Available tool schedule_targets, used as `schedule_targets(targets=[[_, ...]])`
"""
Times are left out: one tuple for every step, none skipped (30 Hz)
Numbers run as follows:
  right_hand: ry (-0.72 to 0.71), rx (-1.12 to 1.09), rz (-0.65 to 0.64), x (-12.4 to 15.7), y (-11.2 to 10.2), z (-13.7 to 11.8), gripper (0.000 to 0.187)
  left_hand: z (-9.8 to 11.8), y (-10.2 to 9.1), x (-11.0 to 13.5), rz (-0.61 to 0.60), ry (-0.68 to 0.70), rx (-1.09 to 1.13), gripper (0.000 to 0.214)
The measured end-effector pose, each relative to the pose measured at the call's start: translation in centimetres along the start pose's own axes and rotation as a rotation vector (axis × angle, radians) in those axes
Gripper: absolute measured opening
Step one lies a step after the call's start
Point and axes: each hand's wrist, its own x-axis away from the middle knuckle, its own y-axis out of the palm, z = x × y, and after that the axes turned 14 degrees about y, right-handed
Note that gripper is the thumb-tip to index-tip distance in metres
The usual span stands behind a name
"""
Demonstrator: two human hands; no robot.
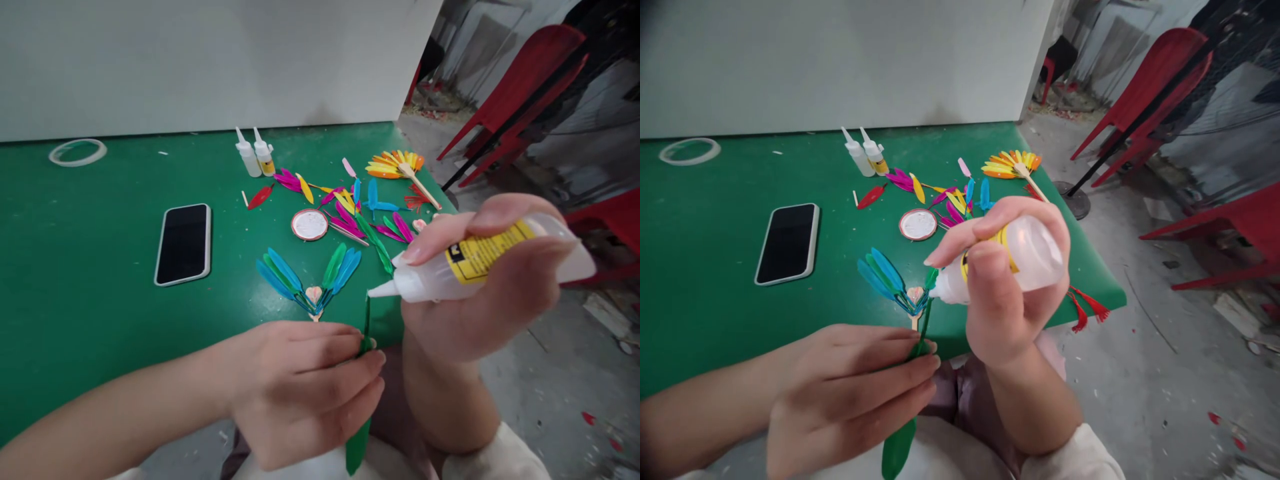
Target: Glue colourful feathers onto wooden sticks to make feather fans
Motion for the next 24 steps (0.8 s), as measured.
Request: schedule_targets(targets=[[-0.007,-0.014,0.016,-0.1,0.1,0.0,0.013,-0.5,0.0,0.0,0.005,0.027,0.049,0.019],[-0.011,-0.023,0.037,-0.3,0.1,0.1,0.012,-1.1,-0.1,0.1,0.017,0.078,0.119,0.018],[-0.015,-0.028,0.071,-0.5,0.1,0.2,0.013,-1.7,-0.1,0.1,0.044,0.099,0.209,0.017],[-0.023,-0.032,0.113,-0.9,0.0,0.4,0.015,-2.4,-0.1,0.1,0.116,0.083,0.313,0.016],[-0.035,-0.034,0.157,-1.3,-0.1,0.5,0.018,-3.0,-0.1,0.1,0.164,0.016,0.378,0.017],[-0.056,-0.046,0.2,-1.7,-0.3,0.7,0.023,-3.5,0.0,0.2,0.241,-0.125,0.482,0.019],[-0.085,-0.058,0.22,-2.2,-0.6,0.9,0.027,-3.9,0.2,0.2,0.362,-0.342,0.637,0.02],[-0.12,-0.075,0.243,-2.6,-0.9,1.2,0.032,-4.3,0.3,0.2,0.492,-0.574,0.8,0.02],[-0.158,-0.1,0.261,-3.0,-1.2,1.4,0.033,-4.7,0.6,0.3,0.619,-0.797,0.967,0.02],[-0.17,-0.115,0.259,-3.4,-1.5,1.6,0.031,-5.0,0.8,0.3,0.729,-0.977,1.113,0.02],[-0.17,-0.129,0.265,-3.6,-1.8,1.8,0.029,-5.3,1.0,0.3,0.801,-1.095,1.221,0.021],[-0.158,-0.137,0.268,-3.7,-1.9,1.9,0.027,-5.5,1.1,0.3,0.841,-1.18,1.307,0.021],[-0.147,-0.142,0.268,-3.8,-2.0,2.0,0.025,-5.7,1.2,0.3,0.868,-1.235,1.373,0.021],[-0.143,-0.145,0.271,-3.8,-2.0,2.0,0.024,-5.9,1.3,0.3,0.888,-1.27,1.425,0.022],[-0.144,-0.144,0.271,-3.8,-2.0,2.1,0.024,-6.0,1.4,0.2,0.9,-1.292,1.466,0.022],[-0.149,-0.14,0.271,-3.7,-1.9,2.1,0.024,-6.1,1.4,0.2,0.908,-1.304,1.497,0.023],[-0.154,-0.134,0.27,-3.7,-1.8,2.1,0.024,-6.1,1.3,0.1,0.912,-1.307,1.526,0.024],[-0.154,-0.127,0.269,-3.6,-1.7,2.1,0.026,-6.1,1.3,0.1,0.916,-1.303,1.554,0.025],[-0.146,-0.118,0.268,-3.6,-1.6,2.0,0.027,-6.1,1.2,0.1,0.916,-1.294,1.584,0.027],[-0.133,-0.108,0.265,-3.6,-1.5,2.0,0.028,-6.1,1.2,0.1,0.913,-1.286,1.608,0.028],[-0.125,-0.101,0.26,-3.6,-1.5,2.0,0.028,-6.1,1.1,0.1,0.91,-1.282,1.616,0.028],[-0.122,-0.093,0.26,-3.6,-1.5,2.0,0.028,-6.0,1.1,0.1,0.907,-1.28,1.605,0.028],[-0.124,-0.085,0.261,-3.6,-1.5,2.0,0.028,-6.0,1.1,0.1,0.901,-1.279,1.576,0.026],[-0.126,-0.078,0.263,-3.6,-1.5,2.0,0.027,-5.9,1.1,0.1,0.892,-1.279,1.532,0.024]])
